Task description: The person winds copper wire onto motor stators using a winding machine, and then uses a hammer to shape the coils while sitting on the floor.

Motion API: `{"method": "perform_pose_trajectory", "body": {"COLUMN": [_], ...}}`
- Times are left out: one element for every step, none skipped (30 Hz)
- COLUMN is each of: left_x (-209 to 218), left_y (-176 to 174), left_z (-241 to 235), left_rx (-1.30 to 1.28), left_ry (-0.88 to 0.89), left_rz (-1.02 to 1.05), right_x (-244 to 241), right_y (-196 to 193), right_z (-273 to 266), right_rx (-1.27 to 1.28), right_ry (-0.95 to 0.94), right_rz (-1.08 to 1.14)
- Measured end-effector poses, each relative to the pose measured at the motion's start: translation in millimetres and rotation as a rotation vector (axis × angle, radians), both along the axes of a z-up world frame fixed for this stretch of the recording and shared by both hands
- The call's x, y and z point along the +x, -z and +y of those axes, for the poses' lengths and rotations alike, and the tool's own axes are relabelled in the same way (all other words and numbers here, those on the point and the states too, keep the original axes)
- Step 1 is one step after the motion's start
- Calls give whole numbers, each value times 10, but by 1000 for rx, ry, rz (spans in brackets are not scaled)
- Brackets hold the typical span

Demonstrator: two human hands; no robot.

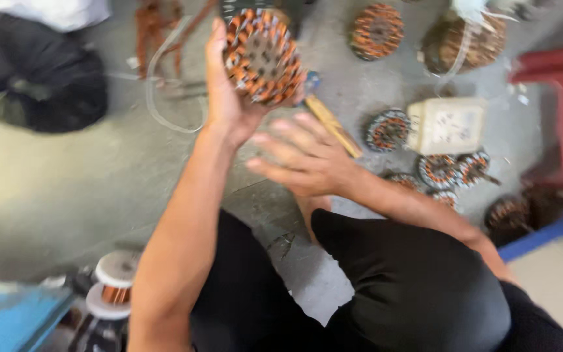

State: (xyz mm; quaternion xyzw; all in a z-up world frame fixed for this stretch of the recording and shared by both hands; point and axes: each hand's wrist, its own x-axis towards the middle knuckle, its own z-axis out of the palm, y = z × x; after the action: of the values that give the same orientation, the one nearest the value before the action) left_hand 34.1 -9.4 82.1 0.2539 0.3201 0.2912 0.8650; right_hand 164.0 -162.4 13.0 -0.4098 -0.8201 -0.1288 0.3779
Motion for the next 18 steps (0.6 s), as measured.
{"method": "perform_pose_trajectory", "body": {"left_x": [37, 56, 32, 54, 50, 36, 33, 20, 19, 28, 33, 41, 45, 49, 63, 81, 83, 71], "left_y": [36, 79, 118, 186, 255, 317, 370, 408, 441, 464, 472, 471, 466, 459, 456, 460, 463, 471], "left_z": [-11, -25, -41, -67, -123, -183, -224, -265, -311, -328, -331, -327, -324, -326, -313, -302, -282, -247], "left_rx": [-65, -21, 28, 80, 54, 29, 9, 27, 45, 62, 62, 62, 60, 46, 36, 26, 1, -25], "left_ry": [20, 117, 202, 287, 336, 386, 428, 445, 458, 471, 480, 490, 498, 493, 490, 486, 479, 472], "left_rz": [11, 62, 118, 172, 238, 305, 373, 364, 354, 343, 365, 387, 412, 441, 468, 495, 522, 548], "right_x": [-3, 25, 82, 161, 205, 223, 246, 259, 284, 312, 325, 333, 331, 331, 342, 355, 363, 381], "right_y": [-42, -65, -72, -64, -48, -29, -5, 22, 50, 79, 107, 134, 166, 196, 227, 259, 293, 336], "right_z": [65, 135, 210, 283, 315, 309, 316, 313, 301, 287, 275, 269, 265, 259, 267, 284, 310, 374], "right_rx": [-19, -40, -46, -53, -59, -128, -190, -250, -267, -284, -299, -304, -309, -313, -379, -444, -510, -485], "right_ry": [28, 54, 85, 115, 134, 60, -20, -99, -93, -86, -83, -73, -64, -55, -46, -37, -28, -16], "right_rz": [-85, -170, -217, -264, -307, -203, -96, 12, 20, 28, 37, 84, 135, 185, 199, 213, 231, 237]}}
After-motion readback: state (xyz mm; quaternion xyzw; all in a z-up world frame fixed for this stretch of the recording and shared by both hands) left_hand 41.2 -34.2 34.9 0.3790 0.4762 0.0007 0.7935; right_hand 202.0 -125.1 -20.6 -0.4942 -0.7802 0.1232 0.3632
